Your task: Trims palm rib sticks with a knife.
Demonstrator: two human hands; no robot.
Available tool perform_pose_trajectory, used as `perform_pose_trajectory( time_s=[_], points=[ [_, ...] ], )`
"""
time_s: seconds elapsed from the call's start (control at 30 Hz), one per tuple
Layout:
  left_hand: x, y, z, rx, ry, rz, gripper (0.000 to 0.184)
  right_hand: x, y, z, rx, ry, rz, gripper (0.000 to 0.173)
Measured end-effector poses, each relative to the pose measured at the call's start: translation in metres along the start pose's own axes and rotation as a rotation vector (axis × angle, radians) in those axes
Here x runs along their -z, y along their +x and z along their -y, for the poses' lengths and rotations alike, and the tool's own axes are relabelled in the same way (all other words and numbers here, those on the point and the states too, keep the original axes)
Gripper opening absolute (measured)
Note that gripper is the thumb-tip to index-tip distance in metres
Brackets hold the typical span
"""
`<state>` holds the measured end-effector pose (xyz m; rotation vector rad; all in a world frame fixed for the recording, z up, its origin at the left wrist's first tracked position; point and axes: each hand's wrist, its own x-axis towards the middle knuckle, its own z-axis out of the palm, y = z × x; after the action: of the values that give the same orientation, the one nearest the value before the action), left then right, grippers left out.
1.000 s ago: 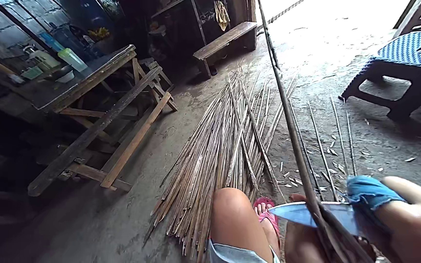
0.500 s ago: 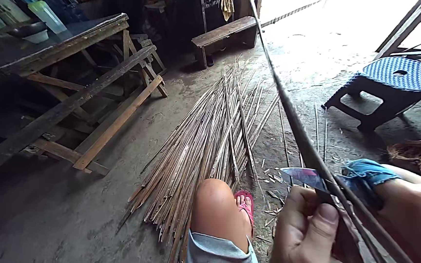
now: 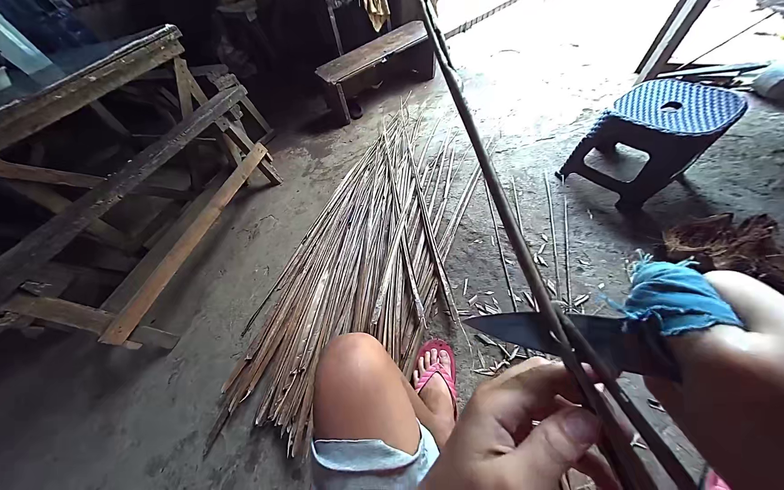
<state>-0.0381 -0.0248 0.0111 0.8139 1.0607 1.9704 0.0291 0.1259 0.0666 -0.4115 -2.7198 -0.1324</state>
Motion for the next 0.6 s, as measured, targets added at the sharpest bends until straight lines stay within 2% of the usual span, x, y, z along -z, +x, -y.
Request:
perform_pose_trajectory(
  time_s=[0.1,0.23,0.6],
  points=[
    [0.003,0.002,0.002,0.012,-0.02,0.04,0.034,0.002,0.003,-0.009,-0.015,0.054,0.081,0.006],
    [-0.001,0.005,0.004,0.036,0.059,-0.043,0.029,-0.01,0.008,-0.015,0.006,0.134,0.09,0.005],
    [0.0,0.007,0.001,0.042,0.023,-0.128,0.017,-0.03,0.014,-0.028,0.022,0.365,0.185,0.011]
  ],
)
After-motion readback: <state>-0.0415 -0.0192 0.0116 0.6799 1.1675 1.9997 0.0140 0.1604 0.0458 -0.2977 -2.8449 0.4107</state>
